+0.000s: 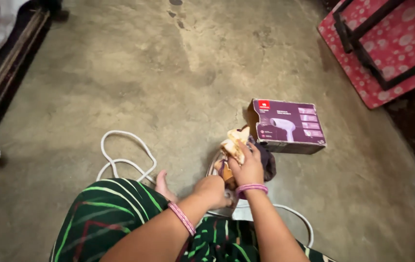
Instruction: The person wipes the surface of a cardboard box and an electric iron with a cloth. They hold the box and wipe it, then place it down and wipe the iron's body and soleplate.
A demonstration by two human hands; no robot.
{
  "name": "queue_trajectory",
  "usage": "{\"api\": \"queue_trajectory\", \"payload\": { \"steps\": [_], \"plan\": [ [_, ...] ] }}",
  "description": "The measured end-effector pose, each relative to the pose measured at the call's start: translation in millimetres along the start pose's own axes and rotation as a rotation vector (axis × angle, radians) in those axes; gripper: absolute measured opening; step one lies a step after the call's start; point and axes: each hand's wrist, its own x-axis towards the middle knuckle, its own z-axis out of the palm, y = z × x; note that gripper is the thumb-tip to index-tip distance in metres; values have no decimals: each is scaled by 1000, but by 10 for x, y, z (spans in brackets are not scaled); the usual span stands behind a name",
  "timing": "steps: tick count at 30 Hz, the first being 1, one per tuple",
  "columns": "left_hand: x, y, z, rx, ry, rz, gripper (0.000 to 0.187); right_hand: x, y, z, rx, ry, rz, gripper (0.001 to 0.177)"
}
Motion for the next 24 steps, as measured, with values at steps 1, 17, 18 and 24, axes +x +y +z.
{"api": "queue_trajectory", "payload": {
  "steps": [1,17,18,24],
  "plan": [
    [9,-2,5,9,12,24,53,47,74,29,-2,84,-48,56],
    [-15,-30,19,-79,114,115,62,-427,826,-45,152,-408,252,46],
    [-10,-58,27,-76,110,124,62,-484,692,-159,151,-399,257,46],
    [491,-232,303,-464,106,311,70,-612,314,-448,-336,-738,169,51]
  ]
}}
